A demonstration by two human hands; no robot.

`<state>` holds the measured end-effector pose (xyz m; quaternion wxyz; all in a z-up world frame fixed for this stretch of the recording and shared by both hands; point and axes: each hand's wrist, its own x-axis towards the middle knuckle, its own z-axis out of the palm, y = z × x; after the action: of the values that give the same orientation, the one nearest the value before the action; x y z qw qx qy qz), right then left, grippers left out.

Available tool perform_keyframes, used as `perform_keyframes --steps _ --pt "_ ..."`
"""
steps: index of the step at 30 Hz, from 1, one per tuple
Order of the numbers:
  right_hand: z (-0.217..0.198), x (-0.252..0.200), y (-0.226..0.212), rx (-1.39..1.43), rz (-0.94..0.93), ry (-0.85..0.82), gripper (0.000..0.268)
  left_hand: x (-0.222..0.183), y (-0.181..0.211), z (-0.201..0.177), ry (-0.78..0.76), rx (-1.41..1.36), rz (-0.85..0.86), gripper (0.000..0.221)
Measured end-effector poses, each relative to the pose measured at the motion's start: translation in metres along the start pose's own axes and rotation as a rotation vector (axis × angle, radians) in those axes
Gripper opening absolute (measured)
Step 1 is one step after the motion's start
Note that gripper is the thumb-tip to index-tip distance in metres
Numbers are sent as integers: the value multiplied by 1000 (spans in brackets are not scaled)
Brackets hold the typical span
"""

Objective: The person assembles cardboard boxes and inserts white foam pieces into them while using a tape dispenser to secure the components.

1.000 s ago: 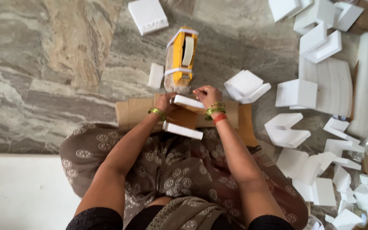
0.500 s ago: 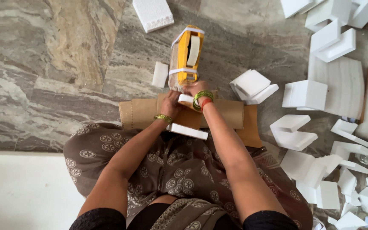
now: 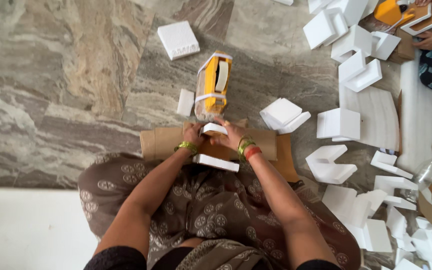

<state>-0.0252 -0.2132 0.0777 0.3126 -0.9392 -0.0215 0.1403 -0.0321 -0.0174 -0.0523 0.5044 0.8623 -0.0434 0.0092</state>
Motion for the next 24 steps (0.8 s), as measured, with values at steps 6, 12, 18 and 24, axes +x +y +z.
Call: perform_keyframes --steps 6,12,18,24 --pt "-36 -61 41 -172 16 277 57 12 27 -21 -406 -187 -348 59" --pt "-92 -56 81 -325 -510 -322 75 27 110 -96 -379 286 -34 43" --pt "-67 83 52 382 185 78 27 21 143 -101 -350 378 -71 43" --pt "-13 142 17 497 468 -10 25 14 110 -99 -183 77 57 42"
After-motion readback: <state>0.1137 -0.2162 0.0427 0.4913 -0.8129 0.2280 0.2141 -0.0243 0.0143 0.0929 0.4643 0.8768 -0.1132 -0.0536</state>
